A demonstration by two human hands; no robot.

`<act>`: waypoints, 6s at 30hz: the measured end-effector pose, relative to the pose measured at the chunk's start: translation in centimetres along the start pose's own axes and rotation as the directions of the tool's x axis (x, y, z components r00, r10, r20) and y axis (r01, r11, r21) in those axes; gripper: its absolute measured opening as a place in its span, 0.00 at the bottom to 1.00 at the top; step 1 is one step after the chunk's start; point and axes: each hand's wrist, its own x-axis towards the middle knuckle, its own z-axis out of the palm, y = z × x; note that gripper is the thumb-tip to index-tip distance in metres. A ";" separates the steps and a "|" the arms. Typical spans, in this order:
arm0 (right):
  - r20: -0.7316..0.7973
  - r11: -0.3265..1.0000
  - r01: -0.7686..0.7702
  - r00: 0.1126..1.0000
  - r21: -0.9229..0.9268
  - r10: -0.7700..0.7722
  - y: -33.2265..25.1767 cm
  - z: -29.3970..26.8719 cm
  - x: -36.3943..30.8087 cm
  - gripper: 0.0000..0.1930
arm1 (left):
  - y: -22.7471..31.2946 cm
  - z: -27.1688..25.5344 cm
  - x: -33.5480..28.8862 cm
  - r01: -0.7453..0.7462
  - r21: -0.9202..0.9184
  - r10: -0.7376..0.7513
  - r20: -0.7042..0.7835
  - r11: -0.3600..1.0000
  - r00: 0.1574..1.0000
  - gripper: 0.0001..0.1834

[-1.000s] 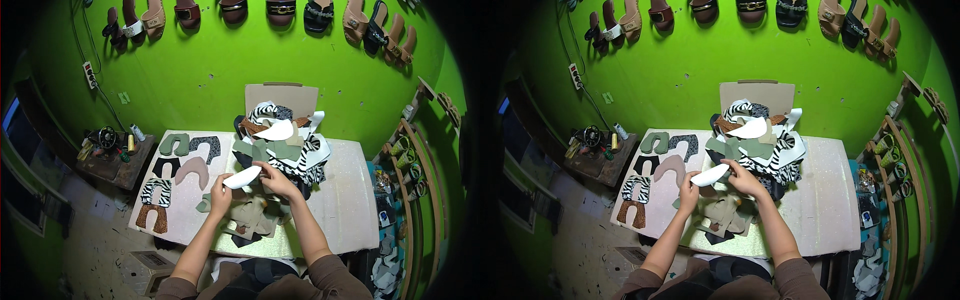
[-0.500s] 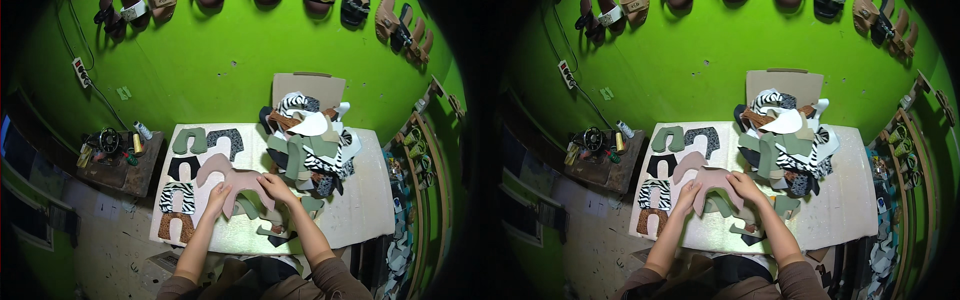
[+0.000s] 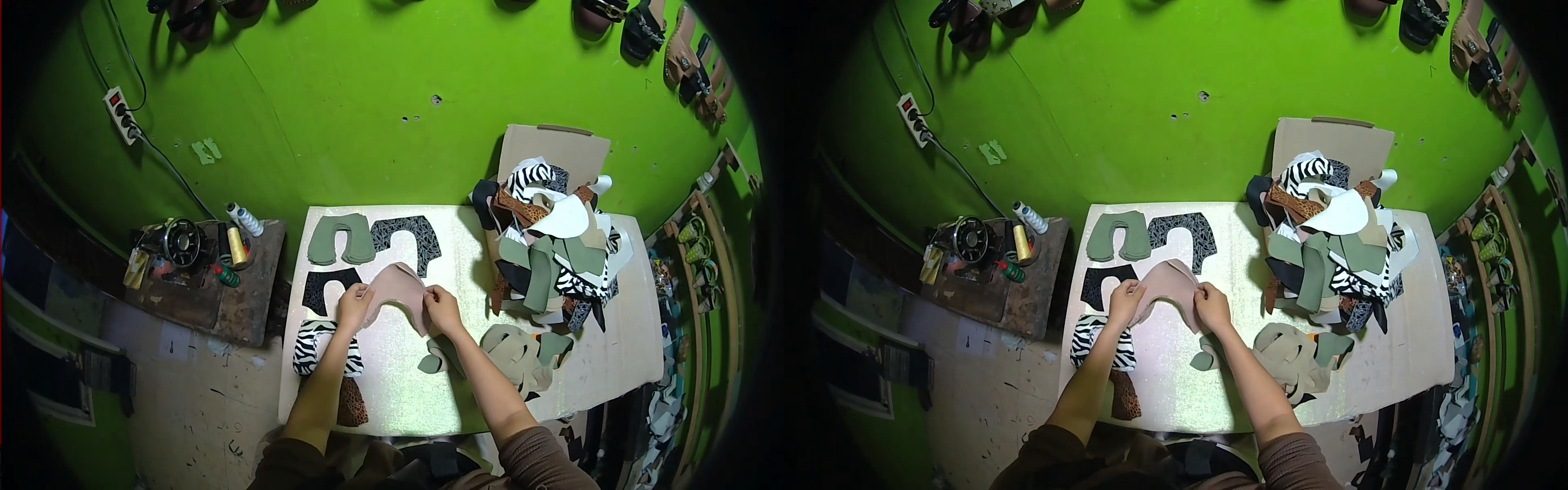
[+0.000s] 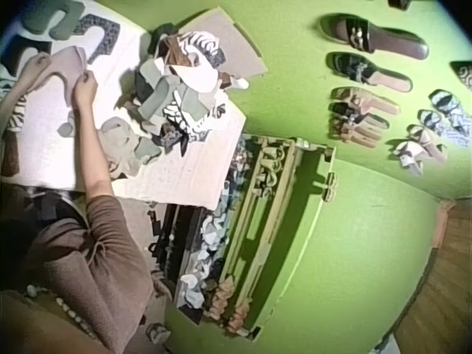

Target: Sorting and arranging patterned material cut-outs for shoe manufacturing.

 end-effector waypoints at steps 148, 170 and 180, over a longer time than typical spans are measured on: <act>0.049 0.922 0.363 0.927 0.138 -0.372 6.6 -27.5 -9.3 0.09 | 18.8 17.9 -19.1 -0.394 0.138 0.360 0.217 0.909 0.907 0.10; 0.508 0.970 0.181 0.827 0.164 -0.240 1.6 -29.7 -8.4 0.13 | 19.3 15.9 -19.5 0.206 -0.702 0.048 0.324 0.682 0.945 0.09; 0.235 0.920 0.370 0.890 0.129 -0.391 2.5 -25.8 -7.8 0.15 | 17.5 14.8 -19.9 0.419 -0.895 0.168 0.441 0.150 0.882 0.12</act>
